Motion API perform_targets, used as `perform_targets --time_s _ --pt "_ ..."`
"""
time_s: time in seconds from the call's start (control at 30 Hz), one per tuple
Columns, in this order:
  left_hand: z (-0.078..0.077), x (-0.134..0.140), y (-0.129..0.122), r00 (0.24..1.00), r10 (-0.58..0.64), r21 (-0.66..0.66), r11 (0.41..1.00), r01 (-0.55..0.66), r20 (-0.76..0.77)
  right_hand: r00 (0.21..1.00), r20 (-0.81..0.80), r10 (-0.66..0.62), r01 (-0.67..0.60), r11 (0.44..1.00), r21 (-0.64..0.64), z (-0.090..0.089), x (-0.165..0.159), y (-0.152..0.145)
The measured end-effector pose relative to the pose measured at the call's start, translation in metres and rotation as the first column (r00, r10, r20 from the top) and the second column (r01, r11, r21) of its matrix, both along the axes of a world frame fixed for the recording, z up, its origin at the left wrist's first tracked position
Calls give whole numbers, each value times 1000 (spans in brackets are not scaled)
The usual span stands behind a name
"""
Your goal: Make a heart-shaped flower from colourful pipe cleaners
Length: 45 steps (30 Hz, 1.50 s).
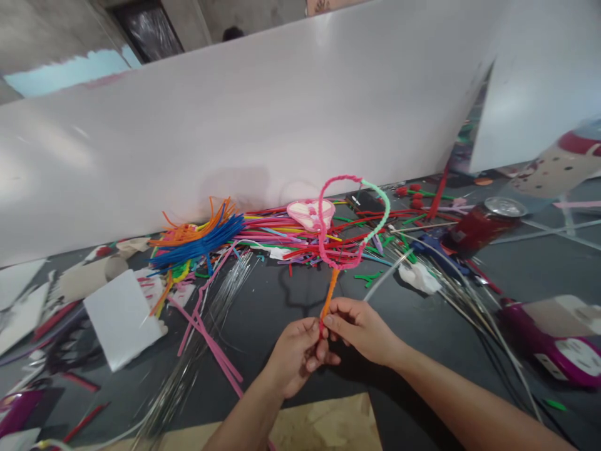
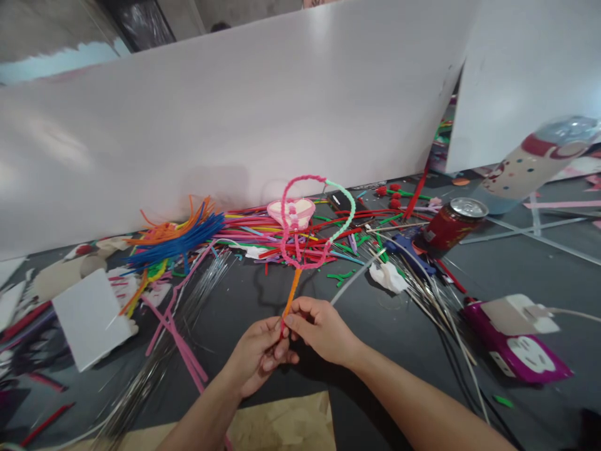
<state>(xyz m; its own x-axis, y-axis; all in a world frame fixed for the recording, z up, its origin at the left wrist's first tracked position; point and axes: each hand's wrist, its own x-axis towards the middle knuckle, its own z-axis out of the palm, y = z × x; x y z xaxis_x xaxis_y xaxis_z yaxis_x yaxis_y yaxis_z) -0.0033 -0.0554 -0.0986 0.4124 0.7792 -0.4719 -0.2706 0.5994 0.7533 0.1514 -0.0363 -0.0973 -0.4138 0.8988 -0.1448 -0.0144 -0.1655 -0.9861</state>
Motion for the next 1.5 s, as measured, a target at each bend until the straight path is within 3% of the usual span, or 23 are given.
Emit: perform_targets --time_s 0.1,0.2,0.27,0.4,0.63,0.7,0.8,0.9,1.03,1.2,1.3,1.4,1.5 --pt "-2 -2 0 960 92 229 973 -30 -263 996 73 -48 48 999 -2 -1 0 1" --pt "-3 -3 0 829 257 473 881 10 -497 987 127 -97 98 995 2 -3 0 2" --pt "-1 -2 -2 754 304 525 849 63 -582 984 136 -111 112 994 2 -5 -1 2" --pt "4 1 -4 720 281 506 855 112 -635 994 89 -62 60 998 24 -4 0 2" --pt "4 0 -3 833 196 418 907 46 -518 1000 -7 16 -16 998 61 2 1 2" --pt "2 0 -3 889 130 341 939 31 -439 998 -51 25 -24 1000 21 1 1 2" --pt "-1 0 -3 980 28 147 989 1 -195 992 -115 48 -51 998 -24 -2 1 1" --pt "-2 1 -2 998 -17 33 999 19 -65 989 -143 48 -55 998 -42 -1 2 1" --pt "0 0 1 965 80 205 978 -28 -250 997 -75 -14 10 999 -46 -1 2 3" --pt "5 0 -2 757 231 439 895 81 -611 996 23 -81 81 997 -12 -6 1 3" --pt "8 -1 -5 681 251 486 856 175 -688 997 34 -76 76 997 7 -9 1 3" --pt "7 -2 -5 706 247 511 839 186 -663 997 26 -70 69 997 30 -8 2 4" --pt "7 -2 -4 807 164 426 897 118 -568 998 -34 -44 45 999 19 -6 2 4"
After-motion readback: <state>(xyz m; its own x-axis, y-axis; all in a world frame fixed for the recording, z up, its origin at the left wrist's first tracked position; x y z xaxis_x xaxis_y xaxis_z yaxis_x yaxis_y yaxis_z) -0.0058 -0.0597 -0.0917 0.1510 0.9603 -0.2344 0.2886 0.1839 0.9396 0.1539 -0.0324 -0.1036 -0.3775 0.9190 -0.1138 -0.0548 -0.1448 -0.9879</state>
